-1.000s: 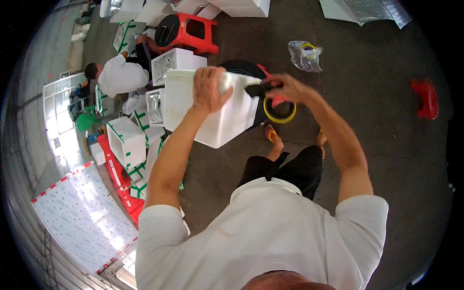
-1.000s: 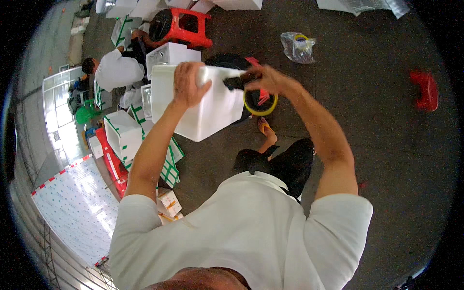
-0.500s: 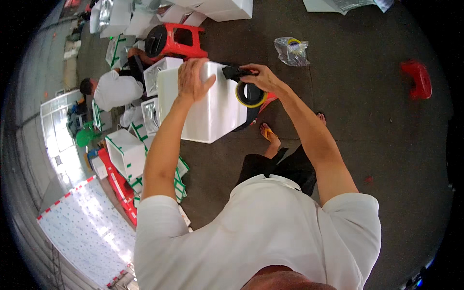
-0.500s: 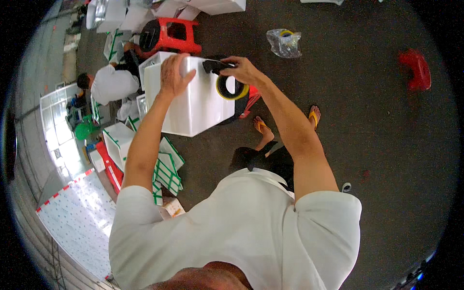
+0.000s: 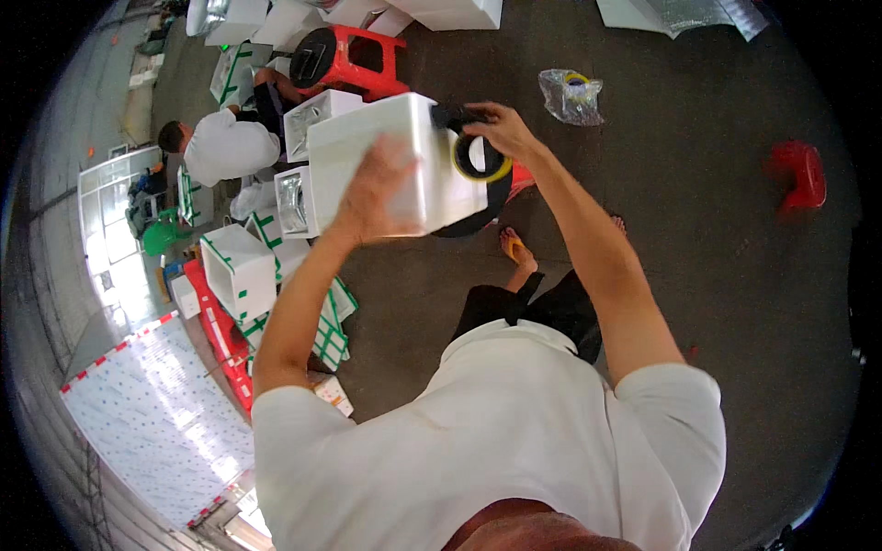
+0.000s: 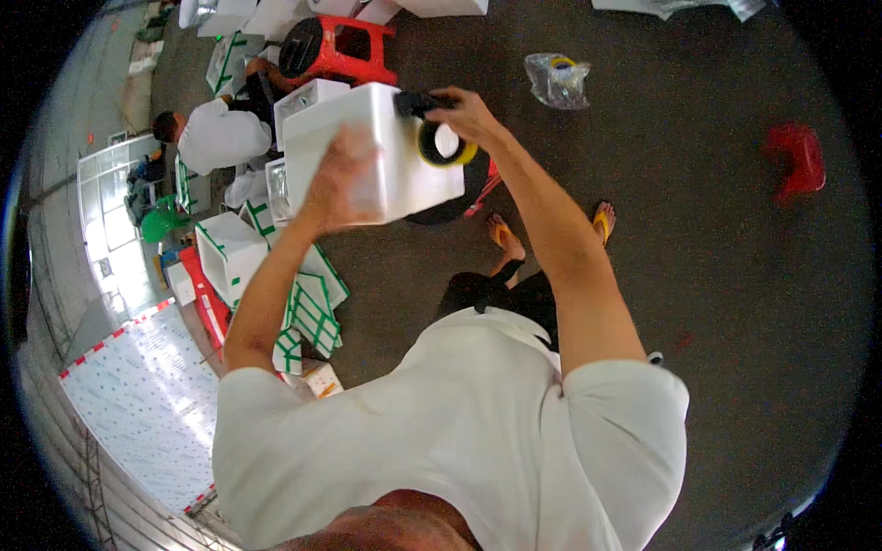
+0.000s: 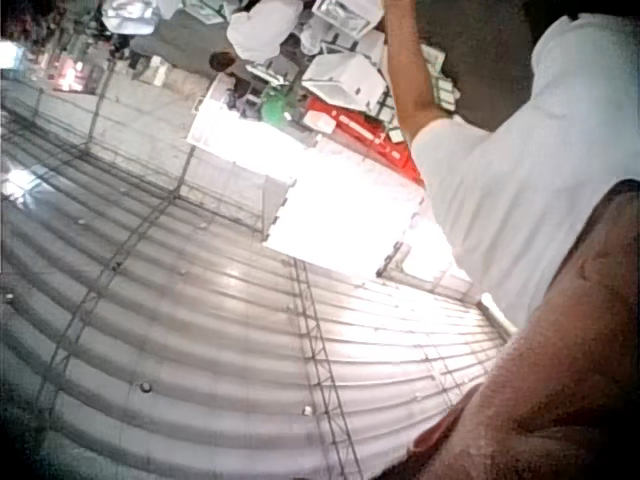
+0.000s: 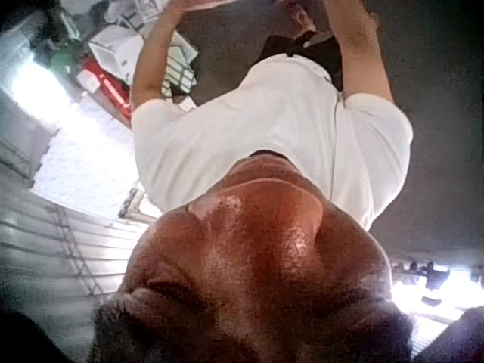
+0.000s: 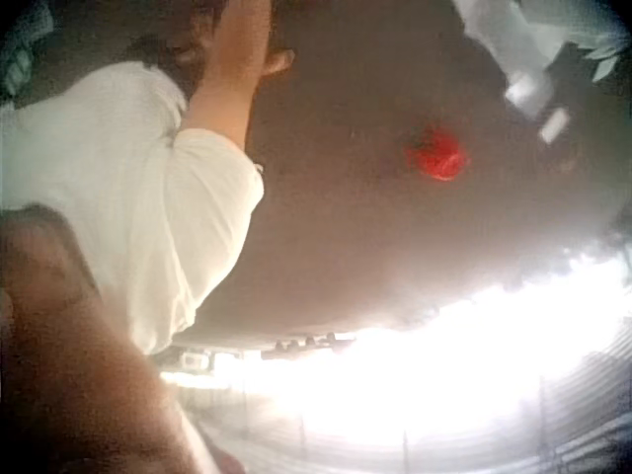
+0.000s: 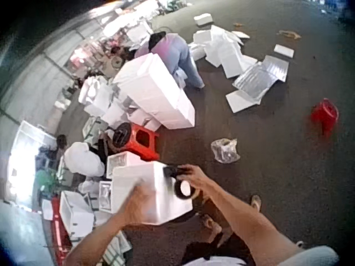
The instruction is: The person repeatedly picks up white styrofoam boxes, places them on a red stool, and seals them with yellow packing tape using a handheld dispenser. They then move the sealed boxes aside and continue the process with new boxes from a nearby pile.
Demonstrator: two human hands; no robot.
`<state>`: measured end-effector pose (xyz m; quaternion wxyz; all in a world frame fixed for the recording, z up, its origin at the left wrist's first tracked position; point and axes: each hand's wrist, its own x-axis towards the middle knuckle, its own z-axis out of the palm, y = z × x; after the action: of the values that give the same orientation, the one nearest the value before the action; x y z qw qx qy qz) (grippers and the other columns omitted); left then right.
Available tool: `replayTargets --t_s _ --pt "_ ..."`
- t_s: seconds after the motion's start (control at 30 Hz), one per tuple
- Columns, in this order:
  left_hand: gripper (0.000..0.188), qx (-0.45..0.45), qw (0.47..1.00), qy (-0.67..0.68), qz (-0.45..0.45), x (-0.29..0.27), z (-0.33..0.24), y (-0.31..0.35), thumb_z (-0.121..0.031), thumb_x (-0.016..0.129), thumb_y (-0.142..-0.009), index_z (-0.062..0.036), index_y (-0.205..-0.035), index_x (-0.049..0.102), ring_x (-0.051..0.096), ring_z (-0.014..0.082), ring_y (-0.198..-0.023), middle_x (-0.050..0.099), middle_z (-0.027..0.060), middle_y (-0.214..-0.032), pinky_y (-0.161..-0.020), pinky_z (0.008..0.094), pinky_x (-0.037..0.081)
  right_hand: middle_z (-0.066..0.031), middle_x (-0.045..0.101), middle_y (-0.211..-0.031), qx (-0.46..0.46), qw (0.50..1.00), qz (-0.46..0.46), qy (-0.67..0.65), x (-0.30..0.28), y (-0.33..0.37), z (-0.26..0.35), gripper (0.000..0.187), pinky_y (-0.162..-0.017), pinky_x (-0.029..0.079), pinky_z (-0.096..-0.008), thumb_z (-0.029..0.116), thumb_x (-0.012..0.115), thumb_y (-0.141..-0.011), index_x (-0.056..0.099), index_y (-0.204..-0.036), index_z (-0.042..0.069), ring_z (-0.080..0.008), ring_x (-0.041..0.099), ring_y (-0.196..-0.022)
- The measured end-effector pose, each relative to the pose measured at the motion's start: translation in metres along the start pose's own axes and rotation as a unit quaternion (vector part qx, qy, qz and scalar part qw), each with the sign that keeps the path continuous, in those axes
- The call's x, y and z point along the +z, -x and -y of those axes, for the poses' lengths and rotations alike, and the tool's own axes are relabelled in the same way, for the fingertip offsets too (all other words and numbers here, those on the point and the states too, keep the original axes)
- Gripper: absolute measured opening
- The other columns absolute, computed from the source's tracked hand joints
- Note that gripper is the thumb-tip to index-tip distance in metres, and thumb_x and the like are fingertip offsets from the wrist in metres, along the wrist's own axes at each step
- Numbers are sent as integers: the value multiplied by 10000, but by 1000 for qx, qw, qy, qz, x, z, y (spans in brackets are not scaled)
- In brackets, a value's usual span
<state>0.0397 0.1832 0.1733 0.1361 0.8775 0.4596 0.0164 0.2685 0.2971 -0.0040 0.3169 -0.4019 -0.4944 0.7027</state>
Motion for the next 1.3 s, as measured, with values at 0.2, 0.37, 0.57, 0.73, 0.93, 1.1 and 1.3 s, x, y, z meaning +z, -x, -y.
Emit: replayTargets --t_s 0.2,0.37,0.57,0.73,0.93,1.1,1.3 --pt "643 -19 998 -52 -19 2 -17 -11 -475 788 -641 -103 -1132 606 348 344 -1373 492 131 -1329 -1152 542 217 -101 691 -1000 29 984 138 109 4 -20 41 520 -791 508 -317 278 776 -771 639 -1218 49 -176 627 -906" --pt "410 -102 971 -76 -202 21 27 -48 -377 773 -712 -68 -913 595 567 365 -964 599 141 -943 -1006 525 368 -89 656 -1067 90 972 194 95 -23 99 41 499 -865 473 -321 259 743 -809 622 -1257 75 -154 601 -954" --pt "336 -495 835 13 -241 15 98 -74 -422 642 -771 -156 -952 739 638 337 -969 719 132 -968 -918 440 419 -154 611 -1250 112 981 136 79 26 176 26 532 -1021 422 -405 258 745 -823 584 -1310 119 -283 555 -1172" --pt "355 -546 801 -9 -247 12 108 -80 -434 617 -787 -151 -964 738 634 336 -997 717 133 -1003 -938 445 412 -114 635 -1137 136 982 125 30 37 178 33 479 -944 477 -378 204 696 -852 581 -1301 85 -224 606 -1025" --pt "363 -601 754 -24 -264 24 133 -70 -413 578 -799 -141 -980 736 609 339 -1043 710 118 -1051 -968 447 386 -224 631 -1162 4 867 372 331 80 195 43 501 -947 471 -473 400 698 -795 627 -1256 218 -428 581 -1077" --pt "326 -678 665 21 -311 22 140 -57 -357 560 -806 -151 -982 740 562 331 -1119 683 124 -1124 -993 472 353 -170 586 -1242 59 987 -118 -88 51 168 13 545 -1018 413 -390 192 649 -880 465 -1379 75 -277 557 -1163" --pt "303 -688 616 26 -383 11 142 -64 -404 585 -828 -175 -983 709 593 296 -1086 693 89 -1086 -989 451 354 -224 410 -1390 -77 932 -353 -19 105 102 13 639 -1099 283 -376 255 572 -964 257 -1440 -33 -295 388 -1307"
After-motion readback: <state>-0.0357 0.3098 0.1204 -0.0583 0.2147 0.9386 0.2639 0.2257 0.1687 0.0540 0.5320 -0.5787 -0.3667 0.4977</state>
